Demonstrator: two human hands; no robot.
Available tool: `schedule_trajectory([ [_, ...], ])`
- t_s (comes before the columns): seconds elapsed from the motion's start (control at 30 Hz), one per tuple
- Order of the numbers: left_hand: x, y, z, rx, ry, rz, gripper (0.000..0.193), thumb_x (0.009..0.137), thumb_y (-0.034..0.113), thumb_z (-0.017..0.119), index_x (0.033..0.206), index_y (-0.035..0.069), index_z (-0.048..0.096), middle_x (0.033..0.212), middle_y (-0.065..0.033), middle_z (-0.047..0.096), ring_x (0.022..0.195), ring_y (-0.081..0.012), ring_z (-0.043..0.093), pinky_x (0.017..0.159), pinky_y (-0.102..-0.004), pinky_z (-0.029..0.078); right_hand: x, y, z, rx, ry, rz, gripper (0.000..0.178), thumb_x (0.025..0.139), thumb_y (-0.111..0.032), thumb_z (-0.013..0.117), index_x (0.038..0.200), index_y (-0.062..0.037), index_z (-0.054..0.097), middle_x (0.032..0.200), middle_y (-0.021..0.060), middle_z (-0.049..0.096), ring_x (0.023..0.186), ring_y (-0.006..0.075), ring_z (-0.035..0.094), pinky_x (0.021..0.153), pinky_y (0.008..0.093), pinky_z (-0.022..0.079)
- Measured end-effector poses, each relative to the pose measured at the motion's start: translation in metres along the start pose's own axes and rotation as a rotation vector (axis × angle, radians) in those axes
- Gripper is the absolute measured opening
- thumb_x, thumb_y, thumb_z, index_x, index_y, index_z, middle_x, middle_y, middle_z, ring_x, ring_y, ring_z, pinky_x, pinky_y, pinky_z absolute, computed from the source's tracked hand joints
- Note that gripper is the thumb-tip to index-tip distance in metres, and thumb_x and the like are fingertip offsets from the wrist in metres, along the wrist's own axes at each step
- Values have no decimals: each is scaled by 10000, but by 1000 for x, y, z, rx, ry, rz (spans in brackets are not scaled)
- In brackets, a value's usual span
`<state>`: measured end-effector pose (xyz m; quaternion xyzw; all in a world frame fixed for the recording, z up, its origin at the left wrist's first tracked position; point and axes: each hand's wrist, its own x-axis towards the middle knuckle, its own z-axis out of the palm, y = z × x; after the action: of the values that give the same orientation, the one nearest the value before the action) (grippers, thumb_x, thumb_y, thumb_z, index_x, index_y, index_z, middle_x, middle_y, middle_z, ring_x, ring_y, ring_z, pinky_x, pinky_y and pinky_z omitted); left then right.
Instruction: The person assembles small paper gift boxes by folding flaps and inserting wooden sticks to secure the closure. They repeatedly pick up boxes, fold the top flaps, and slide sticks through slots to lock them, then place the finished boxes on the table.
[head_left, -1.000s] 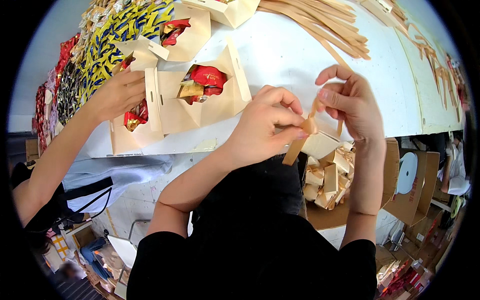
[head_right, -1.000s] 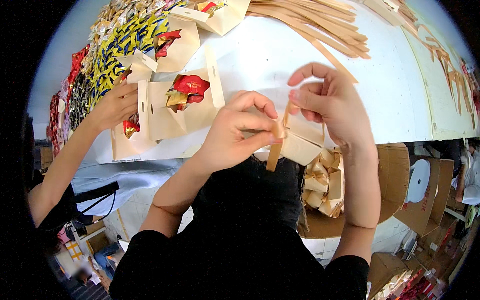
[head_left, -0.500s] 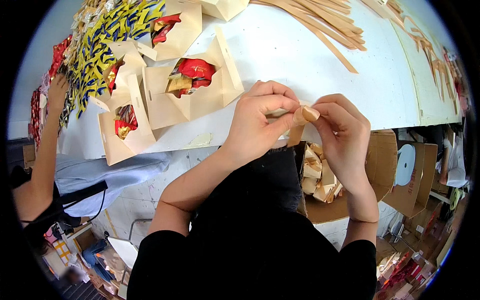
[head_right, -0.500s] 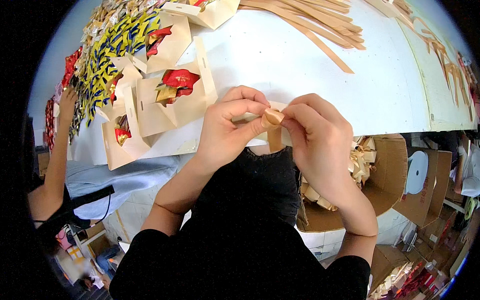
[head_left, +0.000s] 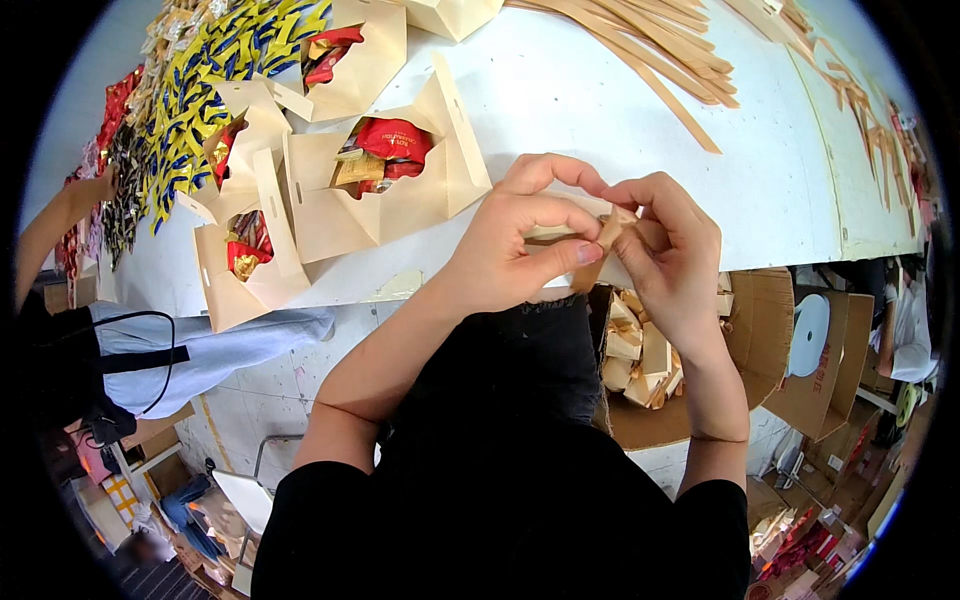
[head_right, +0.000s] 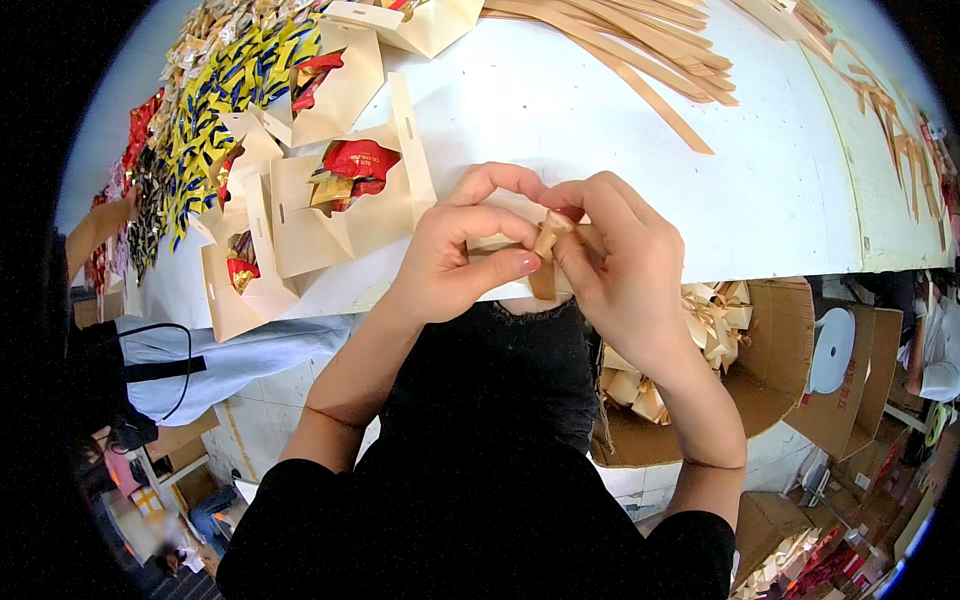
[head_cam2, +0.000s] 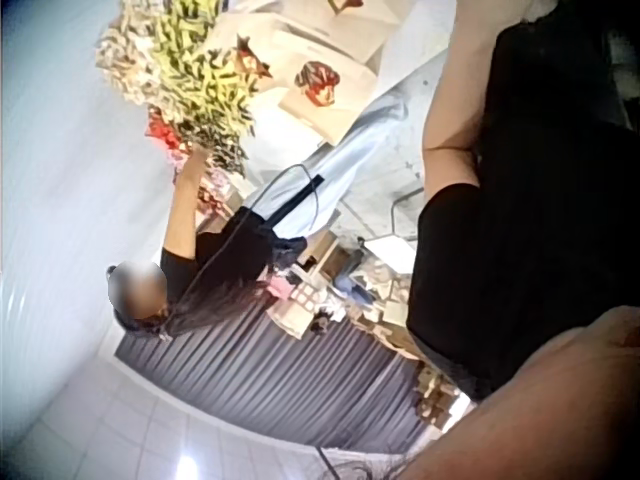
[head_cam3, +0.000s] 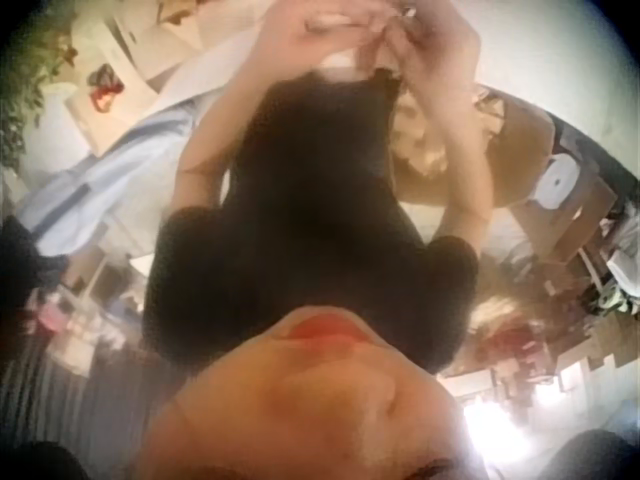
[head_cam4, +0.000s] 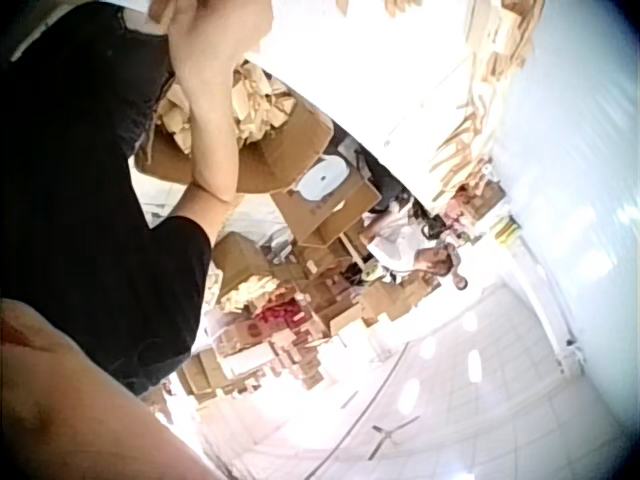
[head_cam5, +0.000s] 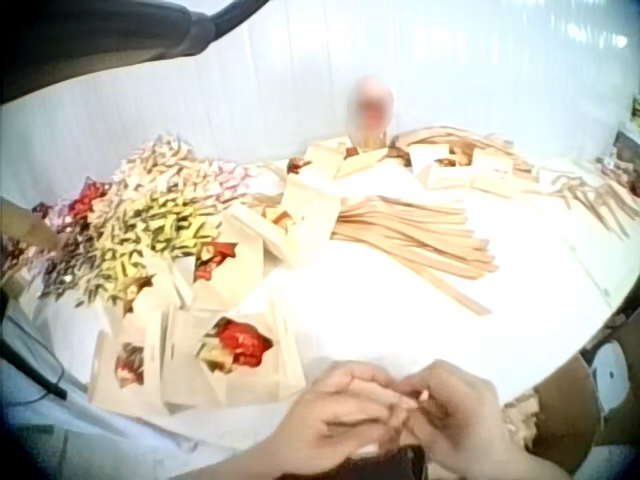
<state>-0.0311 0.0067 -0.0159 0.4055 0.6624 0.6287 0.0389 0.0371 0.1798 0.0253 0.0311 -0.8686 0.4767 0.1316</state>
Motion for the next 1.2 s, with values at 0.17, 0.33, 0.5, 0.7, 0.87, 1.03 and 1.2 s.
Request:
schedule_trajectory([
  [0.17, -1, 6, 15, -265, 244, -249, 63, 818, 67, 741, 866, 28, 730, 1050, -93, 671, 919, -216, 644, 805, -272, 493, -8, 6, 7, -88, 114, -117, 318, 690, 113, 683, 968, -25, 611, 824, 87, 609, 678, 209, 622, 581, 298, 496],
  [0.33, 3, 5, 13, -43, 128, -141, 93, 831, 90, 739, 891, 24, 712, 965, -79, 708, 886, -209, 654, 789, -288, 496, -14, 10, 7, -66, 156, -80, 302, 695, 117, 675, 966, -4, 619, 844, 86, 619, 681, 206, 622, 581, 287, 502],
  [0.5, -1, -1, 23, 15, 230, -101, 44, 880, 63, 669, 911, 35, 659, 928, -58, 707, 849, -228, 645, 786, -304, 485, -8, -5, -13, 113, 113, -55, 227, 756, 72, 699, 971, 11, 659, 924, 85, 665, 696, 182, 607, 572, 264, 483],
  [0.7, -5, -2, 33, -268, 393, -253, 109, 1004, 109, 522, 984, 20, 582, 953, -77, 669, 859, -127, 604, 790, -277, 480, -13, 24, -14, -81, 264, -161, 95, 817, 9, 713, 902, -7, 675, 894, 73, 680, 824, 208, 598, 767, 292, 500],
  [0.87, -5, -9, 30, -484, 495, -210, 128, 1030, 125, 483, 1004, 17, 547, 971, -70, 630, 852, -85, 562, 793, -250, 481, -27, 54, -5, 14, 440, -256, 46, 852, -4, 666, 823, -28, 640, 859, 72, 678, 895, 238, 581, 947, 458, 453],
  [1.03, 1, -11, 51, -587, 468, -250, 137, 1022, 138, 503, 972, 21, 555, 970, -66, 615, 862, -93, 558, 815, -251, 472, -42, 57, -16, -48, 490, -245, 68, 837, 46, 634, 838, -19, 651, 853, 81, 666, 888, 218, 587, 1009, 485, 433],
  [1.2, -12, 18, 88, -525, -263, -306, 175, 963, 151, 606, 1085, 32, 566, 1079, -99, 639, 995, -197, 606, 869, -316, 481, -117, 53, -133, -74, 157, 280, 28, 823, 28, 625, 836, 13, 607, 904, 80, 588, 896, 198, 543, 964, 364, 419],
])
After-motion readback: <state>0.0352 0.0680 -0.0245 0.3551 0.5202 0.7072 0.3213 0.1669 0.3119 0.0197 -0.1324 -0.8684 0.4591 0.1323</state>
